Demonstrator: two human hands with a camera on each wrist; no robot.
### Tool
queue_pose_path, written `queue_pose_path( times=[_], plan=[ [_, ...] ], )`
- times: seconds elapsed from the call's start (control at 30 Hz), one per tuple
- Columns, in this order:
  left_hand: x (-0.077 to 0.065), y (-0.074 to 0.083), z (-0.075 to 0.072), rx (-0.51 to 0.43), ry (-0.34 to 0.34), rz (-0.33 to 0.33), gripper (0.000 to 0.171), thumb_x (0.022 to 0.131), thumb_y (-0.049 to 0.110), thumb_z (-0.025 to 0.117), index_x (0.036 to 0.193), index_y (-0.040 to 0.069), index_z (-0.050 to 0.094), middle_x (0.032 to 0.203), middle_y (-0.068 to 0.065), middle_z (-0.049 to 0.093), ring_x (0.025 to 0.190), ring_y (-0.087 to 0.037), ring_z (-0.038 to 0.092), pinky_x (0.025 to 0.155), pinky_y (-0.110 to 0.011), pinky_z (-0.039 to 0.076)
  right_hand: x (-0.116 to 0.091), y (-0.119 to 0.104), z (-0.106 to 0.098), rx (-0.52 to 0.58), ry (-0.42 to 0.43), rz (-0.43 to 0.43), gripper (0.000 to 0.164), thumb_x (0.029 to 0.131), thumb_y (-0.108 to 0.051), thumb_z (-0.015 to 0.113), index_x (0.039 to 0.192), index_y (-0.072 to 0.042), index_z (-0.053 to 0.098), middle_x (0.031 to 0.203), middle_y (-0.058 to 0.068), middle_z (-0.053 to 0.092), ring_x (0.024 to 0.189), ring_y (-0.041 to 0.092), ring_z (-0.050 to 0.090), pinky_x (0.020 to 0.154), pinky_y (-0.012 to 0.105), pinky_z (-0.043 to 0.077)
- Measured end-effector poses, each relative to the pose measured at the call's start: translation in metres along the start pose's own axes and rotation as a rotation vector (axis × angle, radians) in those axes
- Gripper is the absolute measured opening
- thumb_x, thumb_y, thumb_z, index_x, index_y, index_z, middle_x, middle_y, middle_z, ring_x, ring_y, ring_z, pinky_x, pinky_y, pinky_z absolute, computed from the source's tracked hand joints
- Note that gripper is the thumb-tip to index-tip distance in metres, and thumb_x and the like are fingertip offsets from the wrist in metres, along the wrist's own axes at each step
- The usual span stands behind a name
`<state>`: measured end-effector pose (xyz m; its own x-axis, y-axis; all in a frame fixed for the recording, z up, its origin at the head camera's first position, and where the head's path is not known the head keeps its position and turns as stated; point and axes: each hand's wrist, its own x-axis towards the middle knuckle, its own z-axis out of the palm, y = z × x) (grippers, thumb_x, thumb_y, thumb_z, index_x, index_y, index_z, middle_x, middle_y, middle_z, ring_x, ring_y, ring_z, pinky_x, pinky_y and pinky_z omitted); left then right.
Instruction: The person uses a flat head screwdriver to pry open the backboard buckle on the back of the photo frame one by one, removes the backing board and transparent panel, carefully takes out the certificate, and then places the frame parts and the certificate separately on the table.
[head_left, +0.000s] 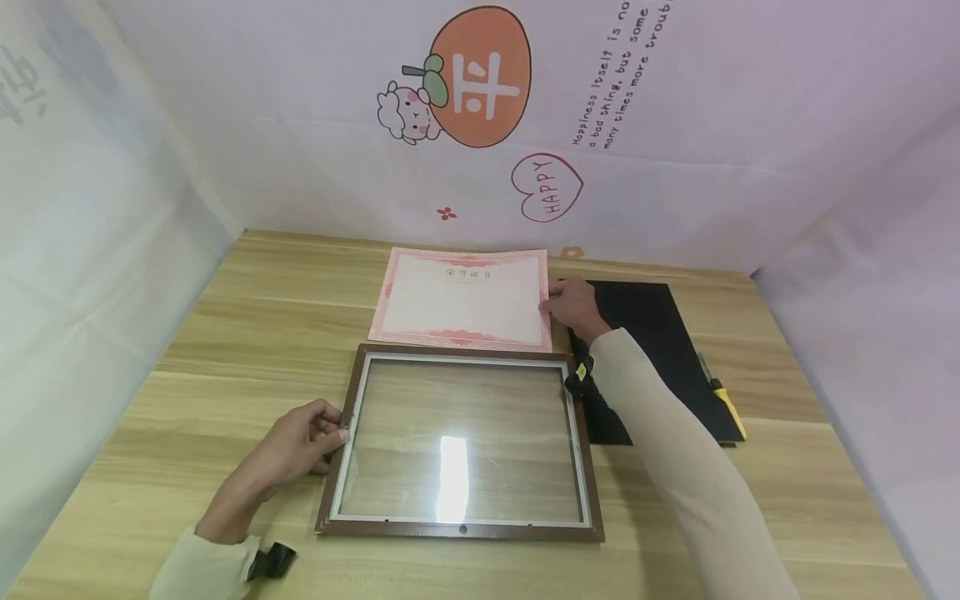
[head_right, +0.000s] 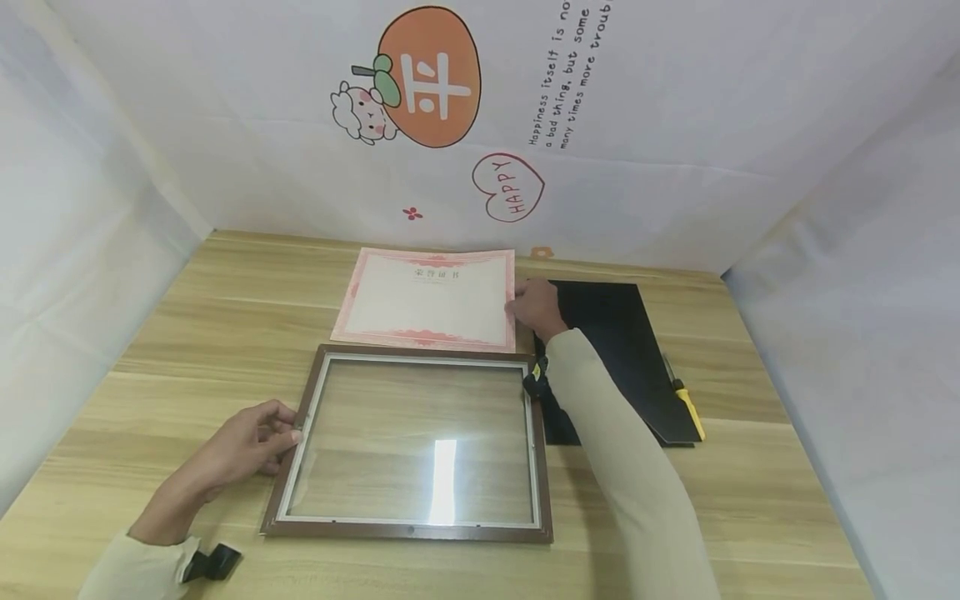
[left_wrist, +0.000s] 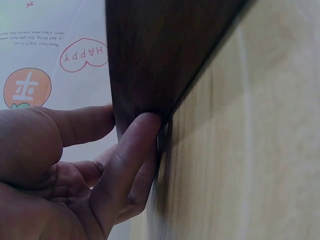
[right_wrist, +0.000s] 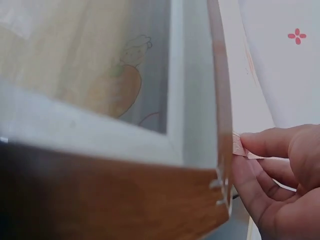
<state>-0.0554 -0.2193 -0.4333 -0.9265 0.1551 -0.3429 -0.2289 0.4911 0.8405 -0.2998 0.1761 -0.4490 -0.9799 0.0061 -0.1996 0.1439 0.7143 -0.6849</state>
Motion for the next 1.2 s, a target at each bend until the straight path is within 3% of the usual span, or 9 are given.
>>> queue_pose_path(
  times=[0.2,0.53,0.73,0.97,1.07,1.2],
  plan=[
    [0.000,0.000,0.000,-0.007,0.001,-0.008,0.028,0.097,0.006,0.059,0.120,-0.009,0.051,0.105,-0.018,0.057,0.078,-0.020,0.061,0.064,-0.029,0.060,-0.006,-0.006,0.002,-0.090,0.060,-0.033,0.036,0.084,-0.010,0.073,0.118,0.000,0.070,0.105,0.017,0.072,0.084,0.021,0.060,0.066,0.024,0.047],
    [0.000,0.000,0.000,-0.014,0.002,-0.015,0.028,0.097,0.005,0.059,0.120,-0.009,0.051,0.107,-0.018,0.056,0.079,-0.021,0.061,0.065,-0.029,0.061,-0.009,-0.008,0.003,-0.143,0.071,-0.041,0.021,0.083,-0.009,0.073,0.103,-0.002,0.072,0.083,0.009,0.064,0.075,0.020,0.055,0.058,0.024,0.042],
    [0.000,0.000,0.000,-0.015,0.004,-0.016,0.028,0.097,0.005,0.059,0.119,-0.009,0.051,0.106,-0.018,0.056,0.079,-0.021,0.061,0.065,-0.029,0.061,-0.012,-0.009,0.002,-0.163,0.076,-0.038,0.023,0.085,-0.011,0.074,0.106,-0.002,0.070,0.087,0.009,0.064,0.084,0.023,0.057,0.067,0.028,0.047],
    [0.001,-0.001,0.000,-0.016,0.008,-0.022,0.027,0.097,0.005,0.059,0.119,-0.008,0.052,0.105,-0.018,0.057,0.079,-0.020,0.062,0.065,-0.029,0.061,-0.014,-0.009,0.001,-0.181,0.081,-0.067,0.011,0.084,-0.010,0.071,0.093,-0.003,0.069,0.075,0.006,0.058,0.076,0.022,0.054,0.059,0.026,0.041],
    [0.000,-0.001,0.001,-0.009,0.006,-0.018,0.027,0.097,0.005,0.059,0.119,-0.009,0.051,0.105,-0.018,0.057,0.078,-0.020,0.062,0.064,-0.029,0.061,-0.016,-0.008,-0.001,-0.160,0.067,-0.088,0.016,0.088,-0.011,0.067,0.100,-0.001,0.071,0.086,0.011,0.065,0.079,0.023,0.057,0.063,0.028,0.047],
    [0.000,-0.001,0.000,-0.003,0.000,-0.005,0.029,0.097,0.007,0.059,0.120,-0.009,0.051,0.106,-0.018,0.056,0.079,-0.020,0.061,0.064,-0.030,0.060,-0.021,-0.008,-0.006,-0.100,0.055,-0.132,0.029,0.095,-0.017,0.060,0.118,-0.001,0.068,0.112,0.018,0.069,0.096,0.028,0.064,0.079,0.039,0.056]
  ],
)
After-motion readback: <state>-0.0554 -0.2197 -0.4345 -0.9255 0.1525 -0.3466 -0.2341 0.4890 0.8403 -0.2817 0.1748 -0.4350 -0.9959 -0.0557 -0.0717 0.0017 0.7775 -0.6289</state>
